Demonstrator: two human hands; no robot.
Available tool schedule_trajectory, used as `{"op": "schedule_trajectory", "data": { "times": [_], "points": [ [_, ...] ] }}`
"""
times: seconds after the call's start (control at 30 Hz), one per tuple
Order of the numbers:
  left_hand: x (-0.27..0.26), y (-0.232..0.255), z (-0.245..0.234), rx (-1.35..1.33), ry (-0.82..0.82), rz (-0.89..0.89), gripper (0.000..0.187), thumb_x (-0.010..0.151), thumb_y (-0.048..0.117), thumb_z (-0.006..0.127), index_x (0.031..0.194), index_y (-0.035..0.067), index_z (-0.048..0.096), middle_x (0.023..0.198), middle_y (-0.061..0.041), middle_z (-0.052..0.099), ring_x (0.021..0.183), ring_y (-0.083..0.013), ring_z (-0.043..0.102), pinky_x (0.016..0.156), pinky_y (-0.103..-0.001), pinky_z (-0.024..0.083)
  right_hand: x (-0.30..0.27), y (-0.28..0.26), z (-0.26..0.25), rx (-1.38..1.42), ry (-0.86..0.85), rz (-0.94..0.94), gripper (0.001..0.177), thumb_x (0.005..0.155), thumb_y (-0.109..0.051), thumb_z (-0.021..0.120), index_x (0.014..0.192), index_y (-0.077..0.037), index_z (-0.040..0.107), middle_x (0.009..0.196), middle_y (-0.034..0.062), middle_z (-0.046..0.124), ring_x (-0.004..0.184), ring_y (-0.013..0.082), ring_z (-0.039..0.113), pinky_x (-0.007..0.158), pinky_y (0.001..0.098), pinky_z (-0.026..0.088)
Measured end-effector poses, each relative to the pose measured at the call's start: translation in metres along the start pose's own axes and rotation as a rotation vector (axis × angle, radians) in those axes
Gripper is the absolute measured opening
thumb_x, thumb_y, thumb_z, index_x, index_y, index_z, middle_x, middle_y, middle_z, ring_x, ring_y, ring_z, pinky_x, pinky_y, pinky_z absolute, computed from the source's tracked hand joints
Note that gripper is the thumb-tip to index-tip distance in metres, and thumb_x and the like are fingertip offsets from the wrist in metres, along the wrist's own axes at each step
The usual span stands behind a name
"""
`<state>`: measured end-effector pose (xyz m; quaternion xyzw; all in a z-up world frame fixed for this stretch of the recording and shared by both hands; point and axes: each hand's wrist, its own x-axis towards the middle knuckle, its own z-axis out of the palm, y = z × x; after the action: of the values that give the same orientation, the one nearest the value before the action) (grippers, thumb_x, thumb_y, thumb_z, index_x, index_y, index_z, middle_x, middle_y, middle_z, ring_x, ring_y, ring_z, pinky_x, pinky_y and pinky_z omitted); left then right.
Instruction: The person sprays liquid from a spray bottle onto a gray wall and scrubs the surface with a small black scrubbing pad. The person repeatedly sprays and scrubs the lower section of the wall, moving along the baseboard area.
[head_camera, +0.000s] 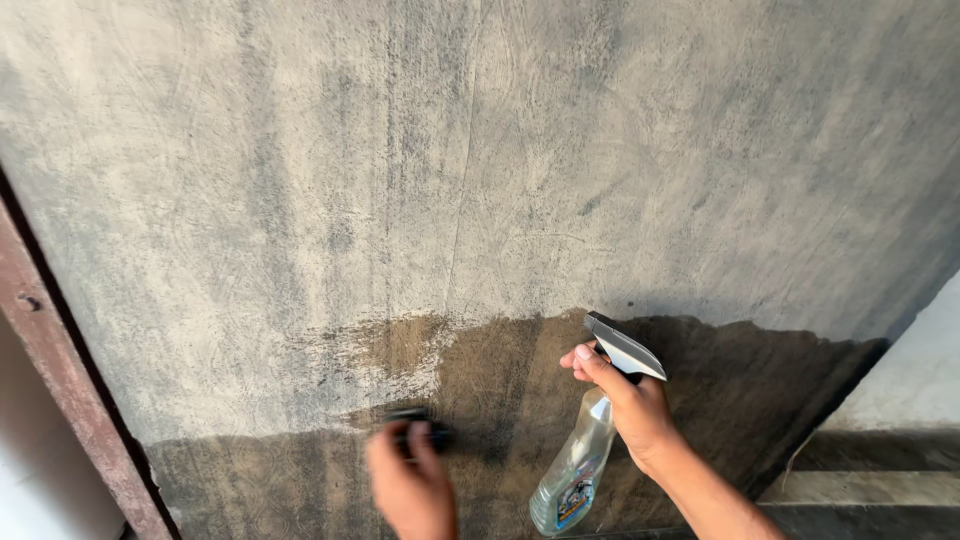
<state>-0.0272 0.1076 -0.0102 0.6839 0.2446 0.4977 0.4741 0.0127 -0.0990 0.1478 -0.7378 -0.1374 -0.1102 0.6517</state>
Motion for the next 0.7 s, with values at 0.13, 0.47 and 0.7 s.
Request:
{"op": "schedule_trajectory", "data": {
  "times": [0.13,0.47,0.7],
  "points": [
    [-0.004,0.006,0.004,0.074,-0.112,-0.024,0.023,0.094,0.026,0.067,0.106,0.007,0.063,0.102,-0.013,0.069,0.091,-0.0304,0.070,0.076,-0.042,0.057,0.003,-0.006,0.008,0.089,0.007,-0.029,0.024,0.091,-0.027,0.069,0.096,-0.004,0.072,0.092,0.0121,0.080,0.091,0.0201,0.076,0.087,0.0363,0.060],
    [-0.006,-0.017,0.005,0.115,-0.007,-0.039,0.025,0.089,0.028,0.071,0.105,0.010,0.066,0.099,-0.013,0.072,0.090,-0.0273,0.074,0.076,-0.040,0.058,0.025,0.017,0.008,0.165,-0.007,-0.082,0.025,0.094,-0.024,0.067,0.091,0.000,0.072,0.089,0.0137,0.080,0.087,0.0246,0.077,0.082,0.0397,0.060],
    [-0.002,-0.013,0.007,0.127,-0.101,-0.071,0.018,0.096,0.026,0.066,0.105,0.011,0.066,0.100,-0.012,0.070,0.086,-0.0266,0.074,0.069,-0.038,0.060,0.031,0.019,0.005,0.174,-0.030,-0.093,0.026,0.094,-0.025,0.065,0.089,-0.001,0.073,0.087,0.0143,0.081,0.084,0.0249,0.079,0.077,0.0375,0.063]
  ]
}}
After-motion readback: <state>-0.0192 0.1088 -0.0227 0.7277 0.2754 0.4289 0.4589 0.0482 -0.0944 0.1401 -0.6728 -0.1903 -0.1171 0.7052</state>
